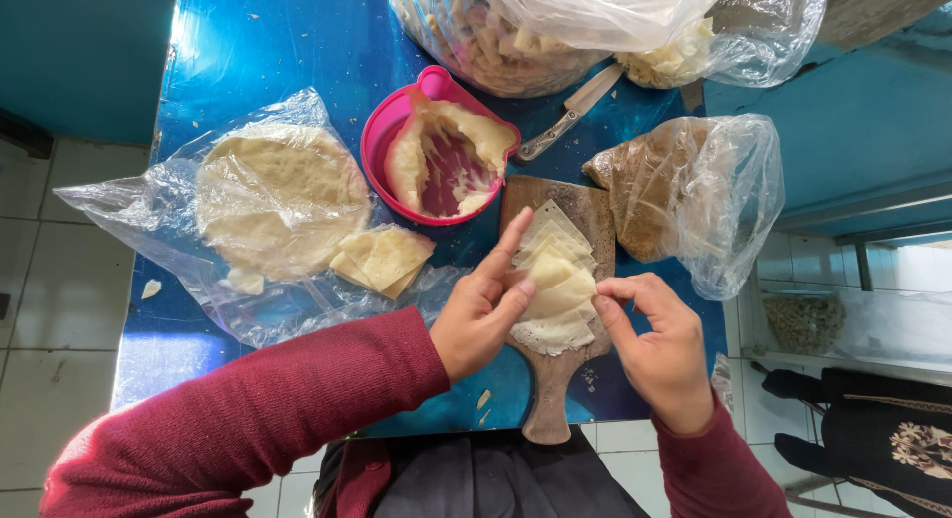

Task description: The person takes thin square wrappers one at a time, spoons filling from a pink bowl onto each wrapper, folds the wrapper over the filling by hand, and stacks the folded pieces on a wooden board. Folded pieces accumulate on the board and a plastic bag of already folded pieces sits on the table.

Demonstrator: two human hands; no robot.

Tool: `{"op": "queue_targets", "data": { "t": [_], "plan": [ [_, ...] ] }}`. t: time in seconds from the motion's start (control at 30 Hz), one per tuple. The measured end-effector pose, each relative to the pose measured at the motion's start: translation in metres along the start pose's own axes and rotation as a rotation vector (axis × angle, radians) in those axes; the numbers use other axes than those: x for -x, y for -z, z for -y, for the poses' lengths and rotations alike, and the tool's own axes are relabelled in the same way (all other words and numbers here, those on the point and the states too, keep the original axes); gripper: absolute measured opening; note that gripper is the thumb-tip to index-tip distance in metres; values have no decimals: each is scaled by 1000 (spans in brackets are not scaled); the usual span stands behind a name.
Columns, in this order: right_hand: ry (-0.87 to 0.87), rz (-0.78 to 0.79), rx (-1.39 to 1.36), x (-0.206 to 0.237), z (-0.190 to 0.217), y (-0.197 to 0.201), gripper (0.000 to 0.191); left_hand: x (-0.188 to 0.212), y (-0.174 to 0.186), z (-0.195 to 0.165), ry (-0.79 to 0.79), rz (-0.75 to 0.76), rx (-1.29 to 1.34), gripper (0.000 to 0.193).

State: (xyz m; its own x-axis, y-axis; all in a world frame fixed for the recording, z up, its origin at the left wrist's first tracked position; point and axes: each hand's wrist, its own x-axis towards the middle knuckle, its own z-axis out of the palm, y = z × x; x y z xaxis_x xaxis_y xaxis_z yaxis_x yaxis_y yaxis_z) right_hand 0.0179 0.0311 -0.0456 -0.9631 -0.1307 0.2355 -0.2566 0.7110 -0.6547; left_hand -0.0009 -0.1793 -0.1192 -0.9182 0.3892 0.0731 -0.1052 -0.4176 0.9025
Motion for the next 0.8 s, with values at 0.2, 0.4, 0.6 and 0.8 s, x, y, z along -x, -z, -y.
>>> {"op": "queue_targets", "data": {
  "t": [0.2, 0.4, 0.6, 0.8],
  "plan": [
    [-43, 241, -223, 15, 1, 6, 14, 0, 2, 2, -112, -224, -129, 68],
    [-224, 249, -128, 20, -11, -16, 15, -1, 2, 3, -202, -197, -55, 67],
    [-192, 145, 10, 21, -18, -20, 13, -1, 2, 2, -141, -209, -136, 71],
    [-22, 48, 112, 18, -4, -16, 23, 4, 2, 0, -64, -78, -68, 79]
  ]
}}
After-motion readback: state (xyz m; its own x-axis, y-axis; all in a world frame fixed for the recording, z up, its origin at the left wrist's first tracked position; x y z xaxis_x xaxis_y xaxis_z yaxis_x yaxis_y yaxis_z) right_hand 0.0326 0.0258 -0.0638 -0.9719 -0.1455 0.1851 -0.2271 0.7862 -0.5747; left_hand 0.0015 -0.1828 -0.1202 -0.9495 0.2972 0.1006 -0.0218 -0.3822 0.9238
